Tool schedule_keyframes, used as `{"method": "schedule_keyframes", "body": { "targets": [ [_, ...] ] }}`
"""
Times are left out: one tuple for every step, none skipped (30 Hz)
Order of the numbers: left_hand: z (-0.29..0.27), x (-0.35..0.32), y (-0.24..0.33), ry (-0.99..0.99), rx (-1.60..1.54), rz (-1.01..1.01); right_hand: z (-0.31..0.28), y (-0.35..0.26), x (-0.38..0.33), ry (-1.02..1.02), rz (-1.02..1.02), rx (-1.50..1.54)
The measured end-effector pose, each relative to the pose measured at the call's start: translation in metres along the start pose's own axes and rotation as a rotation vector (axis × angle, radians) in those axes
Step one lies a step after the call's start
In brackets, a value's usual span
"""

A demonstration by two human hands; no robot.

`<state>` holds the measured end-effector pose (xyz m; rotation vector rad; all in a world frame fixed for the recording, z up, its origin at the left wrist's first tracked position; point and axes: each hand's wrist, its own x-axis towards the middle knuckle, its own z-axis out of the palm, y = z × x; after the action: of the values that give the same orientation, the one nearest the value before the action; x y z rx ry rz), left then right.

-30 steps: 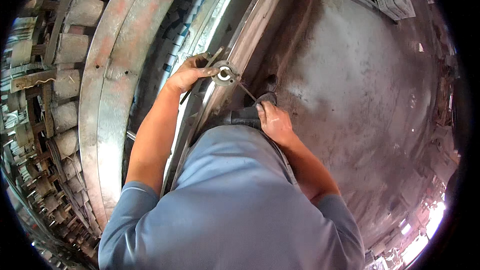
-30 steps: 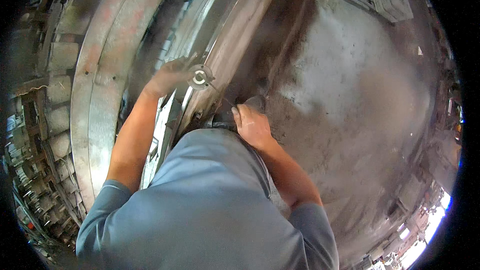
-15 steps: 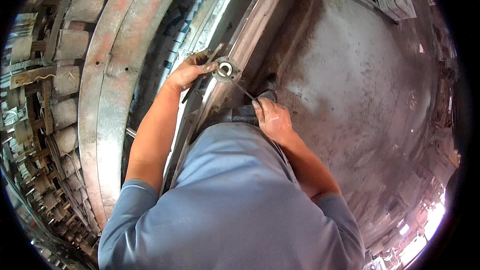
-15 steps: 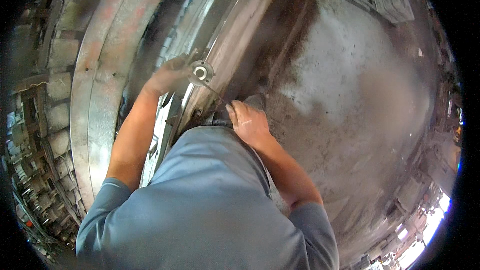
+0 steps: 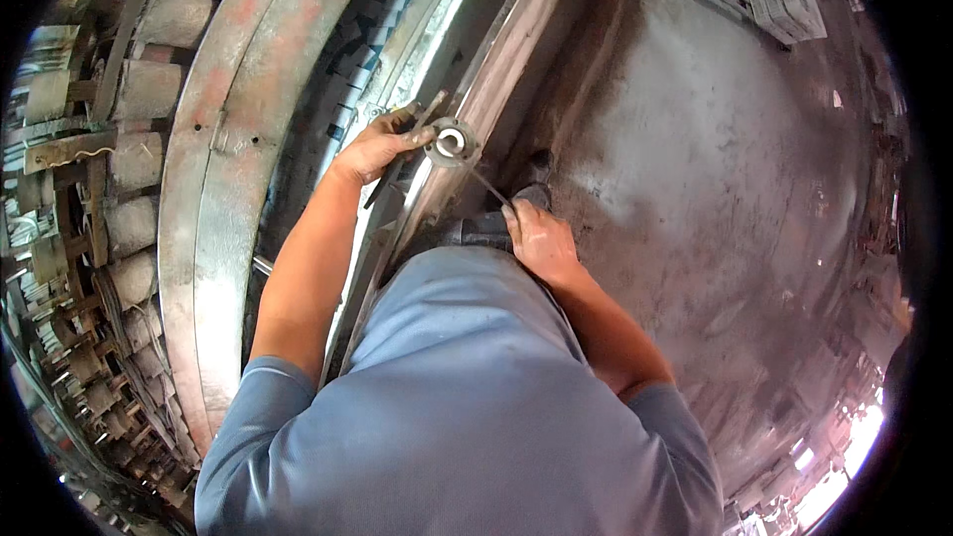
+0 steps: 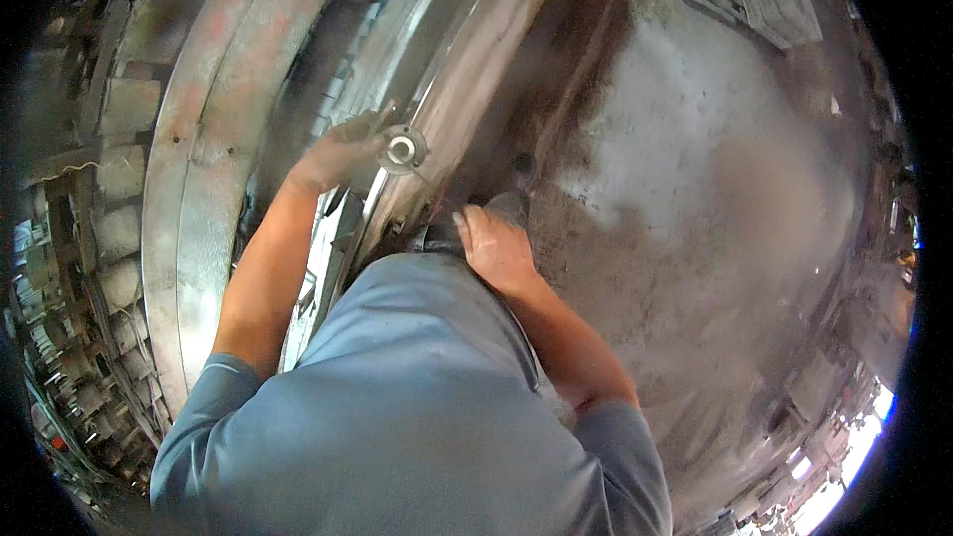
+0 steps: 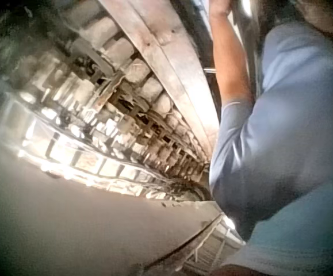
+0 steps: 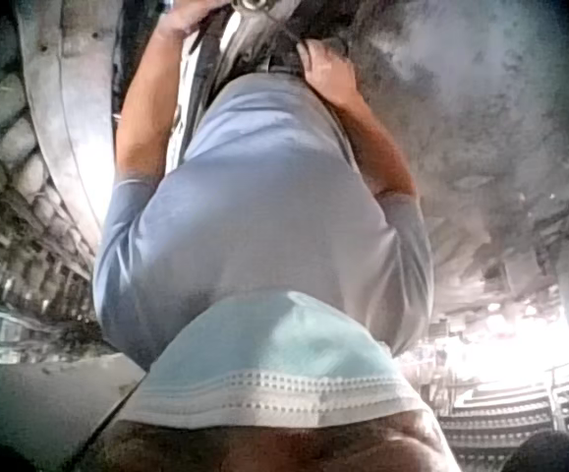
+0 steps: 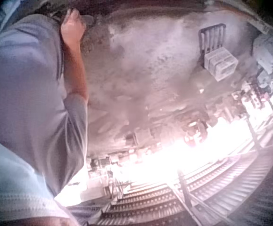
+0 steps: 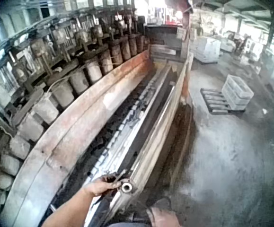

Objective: The person holds a small metal part and repeatedly scrapes its inner surface with a hooked tool. The person rotates the part to access different areas and continues scraping for the duration of the clip.

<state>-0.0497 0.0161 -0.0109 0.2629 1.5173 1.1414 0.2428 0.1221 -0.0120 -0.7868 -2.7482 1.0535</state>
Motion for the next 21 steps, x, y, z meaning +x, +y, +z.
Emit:
{"method": "schedule_keyframes", "body": {
  "targets": [
    [-0.003,0.004,-0.004,-0.002,0.034,0.013,-0.002,-0.001,0.001,0.042,-0.014,0.009],
    [-0.007,0.008,-0.008,-0.052,-0.012,0.055,-0.007,-0.001,0.001,0.083,-0.029,0.019],
    [-0.006,0.007,-0.008,-0.048,0.002,0.021,-0.011,-0.002,-0.004,0.114,-0.027,0.028],
    [-0.007,0.007,-0.005,-0.045,0.015,-0.012,-0.012,0.001,0.002,0.231,-0.155,0.108],
    [-0.007,0.005,-0.004,-0.041,0.028,-0.046,-0.01,0.001,-0.005,0.244,-0.177,0.142],
    [0.003,-0.006,0.008,0.048,0.129,-0.086,-0.01,0.001,-0.007,0.272,-0.212,0.173],
    [-0.001,0.0,-0.008,0.032,0.032,-0.021,-0.009,0.002,-0.006,0.299,-0.248,0.203],
    [-0.001,0.003,-0.005,0.021,0.012,-0.005,-0.008,0.003,-0.003,0.209,-0.172,0.108],
    [0.0,0.002,-0.002,0.016,-0.009,0.003,-0.009,0.003,-0.003,0.101,-0.12,0.048],
    [0.009,-0.005,0.011,0.039,0.053,-0.01,-0.01,0.005,-0.003,0.0,-0.065,-0.018],
    [0.017,-0.011,0.024,0.062,0.114,-0.022,-0.01,0.007,-0.002,-0.101,-0.009,-0.083],
    [0.016,-0.011,0.023,-0.022,0.035,0.001,-0.011,0.005,-0.005,0.001,-0.056,-0.016],
    [0.022,-0.016,0.034,0.087,0.171,-0.087,-0.013,0.003,-0.007,0.103,-0.102,0.051],
    [0.02,-0.016,0.022,0.096,0.147,-0.057,-0.016,0.0,-0.009,0.206,-0.146,0.118],
    [0.013,-0.009,0.013,0.108,0.133,-0.006,-0.018,0.0,-0.003,0.327,-0.204,0.184],
    [0.007,-0.004,0.004,0.049,0.071,0.001,-0.015,0.004,-0.008,0.349,-0.279,0.215],
    [0.0,0.001,-0.004,-0.009,0.008,0.008,-0.008,0.01,-0.011,0.225,-0.195,0.128],
    [-0.002,0.004,-0.002,-0.069,-0.051,0.019,-0.006,0.009,-0.007,0.107,-0.112,0.041],
    [0.0,0.003,-0.005,-0.04,-0.016,0.043,-0.005,0.008,-0.004,-0.012,-0.028,-0.047],
    [-0.001,0.006,-0.002,-0.033,0.035,0.035,-0.008,0.008,-0.004,0.04,-0.012,-0.027],
    [-0.002,0.006,-0.002,-0.021,0.081,0.017,-0.017,-0.001,0.002,0.127,-0.059,0.036]
  ]
}}
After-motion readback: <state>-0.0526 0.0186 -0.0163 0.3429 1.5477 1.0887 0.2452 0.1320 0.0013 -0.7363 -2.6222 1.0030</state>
